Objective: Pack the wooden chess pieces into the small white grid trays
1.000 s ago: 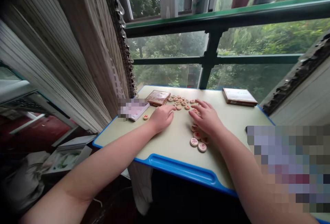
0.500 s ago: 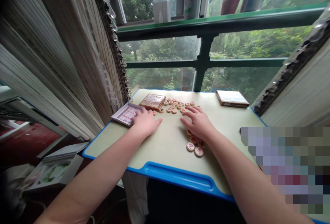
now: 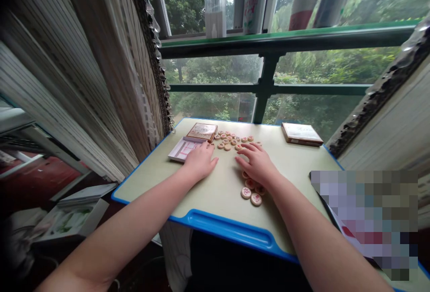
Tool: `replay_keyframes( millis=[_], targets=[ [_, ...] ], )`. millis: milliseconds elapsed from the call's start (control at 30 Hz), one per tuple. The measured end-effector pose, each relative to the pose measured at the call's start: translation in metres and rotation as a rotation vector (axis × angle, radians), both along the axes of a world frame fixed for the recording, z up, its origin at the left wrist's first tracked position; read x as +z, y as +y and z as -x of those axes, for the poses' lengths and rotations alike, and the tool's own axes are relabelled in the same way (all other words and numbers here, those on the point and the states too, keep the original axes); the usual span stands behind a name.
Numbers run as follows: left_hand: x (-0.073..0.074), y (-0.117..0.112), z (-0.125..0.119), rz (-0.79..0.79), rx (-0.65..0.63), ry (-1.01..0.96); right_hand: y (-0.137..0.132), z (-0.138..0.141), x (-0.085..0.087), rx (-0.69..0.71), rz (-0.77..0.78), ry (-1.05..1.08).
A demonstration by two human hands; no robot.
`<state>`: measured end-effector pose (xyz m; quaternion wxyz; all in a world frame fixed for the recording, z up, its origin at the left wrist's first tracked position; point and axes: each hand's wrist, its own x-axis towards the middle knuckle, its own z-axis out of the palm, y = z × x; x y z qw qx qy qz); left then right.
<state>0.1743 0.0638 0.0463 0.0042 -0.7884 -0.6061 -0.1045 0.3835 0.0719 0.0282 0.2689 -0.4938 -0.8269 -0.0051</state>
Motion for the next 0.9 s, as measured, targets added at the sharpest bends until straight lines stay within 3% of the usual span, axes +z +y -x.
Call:
replay_keyframes(
  millis=[167,333,400,467,533,600,700,900],
  targets=[
    [-0.007,0.007,0.001,-0.106,-0.084,-0.170,-0.009,0.002,0.007,0.026,-0.002,0.171],
    [0.000,0.010,0.007,-0.246,-0.108,-0.177,-0.013,0.000,0.013,-0.012,-0.040,0.270],
    [0.005,0.013,0.014,-0.253,-0.036,-0.160,-0.011,-0.002,0.012,-0.026,-0.030,0.255],
    [0.009,0.018,0.024,-0.223,0.124,-0.146,-0.010,-0.003,0.012,-0.035,-0.018,0.238],
    [0.012,0.022,0.033,-0.122,0.321,-0.134,-0.009,-0.003,0.012,-0.035,-0.008,0.221],
    [0.013,0.026,0.040,0.009,0.435,-0.139,-0.011,-0.002,0.014,-0.015,0.012,0.195],
    [0.012,0.028,0.043,0.085,0.449,-0.149,-0.015,0.002,0.016,0.053,0.078,0.135],
    [0.009,0.029,0.041,0.059,0.353,-0.243,-0.018,0.011,0.016,0.111,0.259,-0.056]
  ],
)
